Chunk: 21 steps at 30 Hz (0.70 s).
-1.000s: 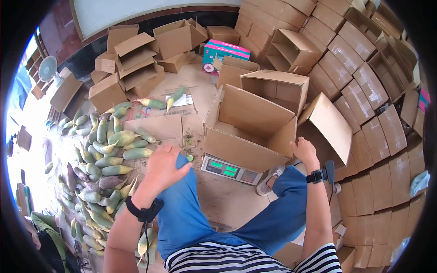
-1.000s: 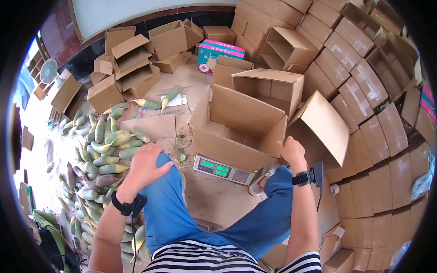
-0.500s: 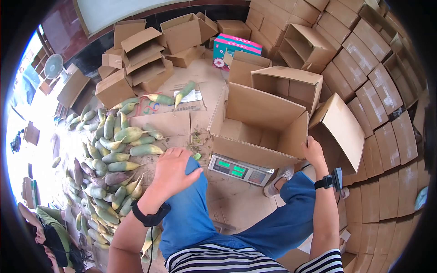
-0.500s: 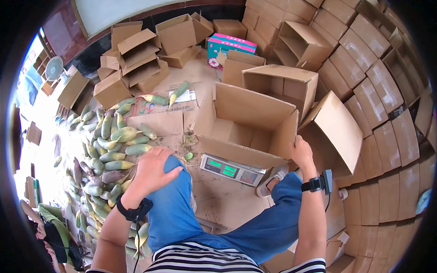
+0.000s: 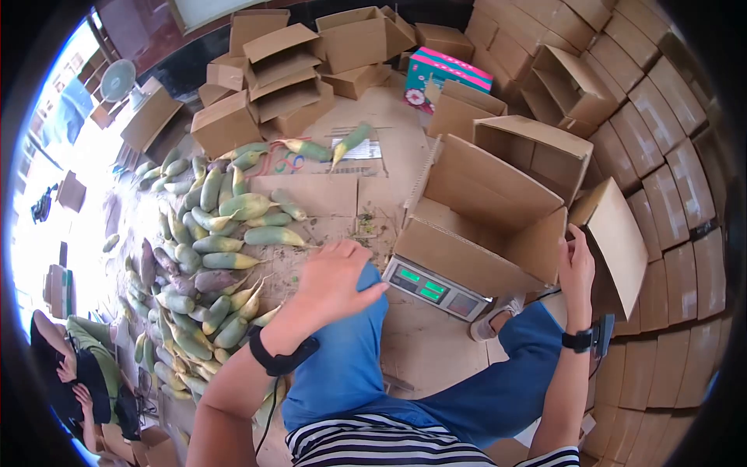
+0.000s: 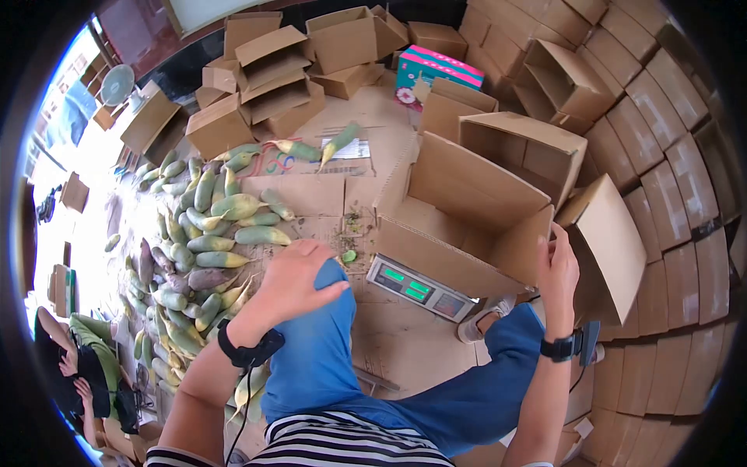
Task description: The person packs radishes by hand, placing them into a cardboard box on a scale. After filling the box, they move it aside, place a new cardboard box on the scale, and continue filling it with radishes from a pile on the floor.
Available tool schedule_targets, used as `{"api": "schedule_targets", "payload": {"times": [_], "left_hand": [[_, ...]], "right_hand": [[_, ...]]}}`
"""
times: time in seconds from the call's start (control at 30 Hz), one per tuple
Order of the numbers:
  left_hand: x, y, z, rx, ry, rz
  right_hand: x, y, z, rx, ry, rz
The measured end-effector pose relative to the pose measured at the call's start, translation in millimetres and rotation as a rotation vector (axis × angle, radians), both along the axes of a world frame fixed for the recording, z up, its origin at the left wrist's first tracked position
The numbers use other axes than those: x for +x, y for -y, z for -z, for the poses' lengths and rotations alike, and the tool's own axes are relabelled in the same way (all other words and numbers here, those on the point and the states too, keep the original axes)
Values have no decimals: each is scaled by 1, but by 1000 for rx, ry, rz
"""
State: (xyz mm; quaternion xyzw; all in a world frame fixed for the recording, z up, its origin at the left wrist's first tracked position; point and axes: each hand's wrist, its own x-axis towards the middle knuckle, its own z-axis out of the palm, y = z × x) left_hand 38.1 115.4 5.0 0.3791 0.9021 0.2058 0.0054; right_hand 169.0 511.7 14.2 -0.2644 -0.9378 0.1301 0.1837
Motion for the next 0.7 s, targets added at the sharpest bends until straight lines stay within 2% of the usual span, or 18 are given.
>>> {"api": "schedule_targets", "payload": {"times": [0.07,0.2,0.37,0.4,0.47,0.53,0.6,0.63,0.7], "left_hand": [[-1,-1,-1,-3,11,2],[-3,-1,-2,32,62,62],[-8,0,1,150,131,181],[-9,1,1,198,167,229],[-12,4,2,273,247,240],[-14,10,11,350,325,250],[-14,19,36,571,506,214],[-12,25,50,571,513,204],[-3,45,82,642,987,-83]], "right_hand": [[-8,27,-6,-34,-92,-67],[-22,77,-6,-21,-226,-368],[-39,128,18,24,-155,-728],[-41,136,20,20,-150,-737],[-43,148,26,-27,100,-858],[-39,149,45,-8,185,-889],[-28,145,63,122,625,-815],[-26,142,67,156,736,-836],[-27,145,69,139,742,-833]]}}
